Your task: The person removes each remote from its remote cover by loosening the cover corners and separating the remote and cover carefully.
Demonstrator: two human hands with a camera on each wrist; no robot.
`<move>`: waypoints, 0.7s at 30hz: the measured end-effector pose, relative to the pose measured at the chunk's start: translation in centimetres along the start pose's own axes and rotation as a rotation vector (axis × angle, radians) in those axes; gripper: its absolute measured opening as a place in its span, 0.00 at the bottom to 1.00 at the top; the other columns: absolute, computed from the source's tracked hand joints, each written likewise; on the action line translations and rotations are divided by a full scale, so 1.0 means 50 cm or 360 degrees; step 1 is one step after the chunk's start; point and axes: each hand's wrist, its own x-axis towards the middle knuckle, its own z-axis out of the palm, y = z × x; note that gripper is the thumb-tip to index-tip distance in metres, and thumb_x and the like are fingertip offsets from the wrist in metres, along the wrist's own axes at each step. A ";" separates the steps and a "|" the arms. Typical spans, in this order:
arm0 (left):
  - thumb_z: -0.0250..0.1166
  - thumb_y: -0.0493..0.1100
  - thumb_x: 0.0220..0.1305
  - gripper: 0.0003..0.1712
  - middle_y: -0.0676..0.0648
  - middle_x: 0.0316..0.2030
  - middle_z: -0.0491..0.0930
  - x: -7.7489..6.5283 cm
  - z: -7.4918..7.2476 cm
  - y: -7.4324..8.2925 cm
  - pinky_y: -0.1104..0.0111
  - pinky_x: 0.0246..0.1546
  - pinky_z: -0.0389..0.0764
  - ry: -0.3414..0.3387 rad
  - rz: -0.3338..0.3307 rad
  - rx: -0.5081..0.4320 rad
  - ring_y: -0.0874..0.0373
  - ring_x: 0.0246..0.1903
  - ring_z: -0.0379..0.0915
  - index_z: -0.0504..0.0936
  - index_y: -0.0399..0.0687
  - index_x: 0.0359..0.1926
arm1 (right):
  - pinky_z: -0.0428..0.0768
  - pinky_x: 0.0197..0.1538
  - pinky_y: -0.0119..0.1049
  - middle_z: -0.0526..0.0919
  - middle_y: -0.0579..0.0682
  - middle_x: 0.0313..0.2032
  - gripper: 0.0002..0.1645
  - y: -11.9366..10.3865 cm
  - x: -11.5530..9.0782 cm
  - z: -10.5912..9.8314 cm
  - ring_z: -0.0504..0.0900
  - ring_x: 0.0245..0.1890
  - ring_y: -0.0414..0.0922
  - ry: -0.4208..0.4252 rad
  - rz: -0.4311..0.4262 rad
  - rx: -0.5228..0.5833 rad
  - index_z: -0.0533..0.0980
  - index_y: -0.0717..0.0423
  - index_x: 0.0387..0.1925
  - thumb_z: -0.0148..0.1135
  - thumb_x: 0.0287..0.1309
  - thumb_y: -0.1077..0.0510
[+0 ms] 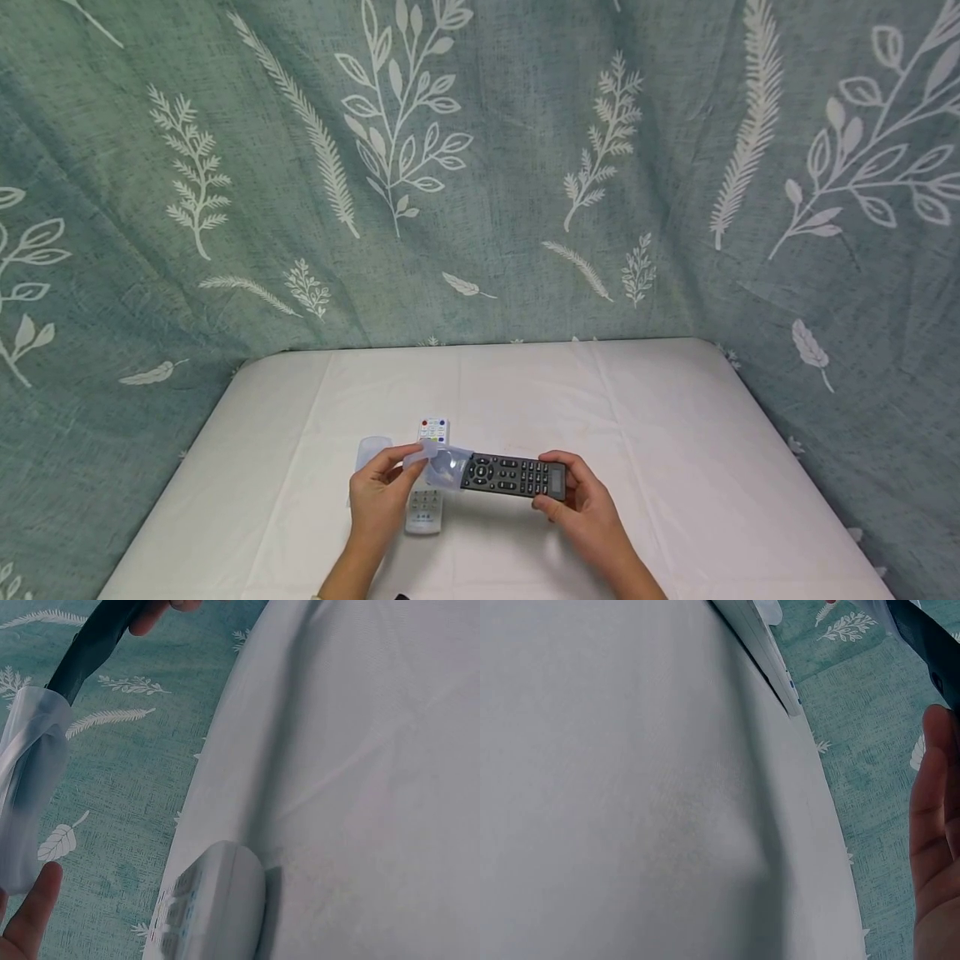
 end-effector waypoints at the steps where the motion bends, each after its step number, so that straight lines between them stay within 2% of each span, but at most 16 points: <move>1: 0.74 0.29 0.50 0.13 0.50 0.35 0.90 0.000 -0.001 0.000 0.76 0.38 0.86 0.0003 0.0008 0.0012 0.63 0.37 0.85 0.90 0.50 0.35 | 0.83 0.31 0.35 0.84 0.41 0.43 0.32 0.000 0.000 0.000 0.86 0.34 0.39 0.0000 0.0000 0.0004 0.66 0.60 0.62 0.68 0.58 0.65; 5: 0.75 0.29 0.50 0.14 0.50 0.36 0.90 0.001 -0.002 0.000 0.75 0.39 0.86 0.0008 0.0028 0.0056 0.68 0.39 0.83 0.90 0.51 0.35 | 0.83 0.31 0.35 0.84 0.40 0.44 0.33 0.000 -0.001 -0.003 0.86 0.34 0.40 0.0004 0.0009 -0.0004 0.66 0.62 0.63 0.68 0.58 0.64; 9: 0.75 0.29 0.50 0.14 0.50 0.36 0.90 0.002 -0.002 -0.002 0.73 0.40 0.86 0.0013 0.0031 0.0060 0.68 0.38 0.83 0.90 0.50 0.36 | 0.83 0.31 0.35 0.84 0.40 0.44 0.33 0.002 -0.002 -0.007 0.86 0.34 0.41 0.0013 0.0020 -0.0025 0.66 0.61 0.63 0.69 0.58 0.64; 21: 0.75 0.29 0.50 0.14 0.49 0.36 0.90 0.000 -0.009 -0.011 0.75 0.41 0.85 0.0015 -0.0049 0.0055 0.68 0.39 0.82 0.90 0.51 0.36 | 0.84 0.33 0.35 0.84 0.40 0.45 0.33 0.003 -0.005 -0.012 0.86 0.36 0.40 0.0002 0.0055 -0.0018 0.65 0.60 0.63 0.68 0.60 0.62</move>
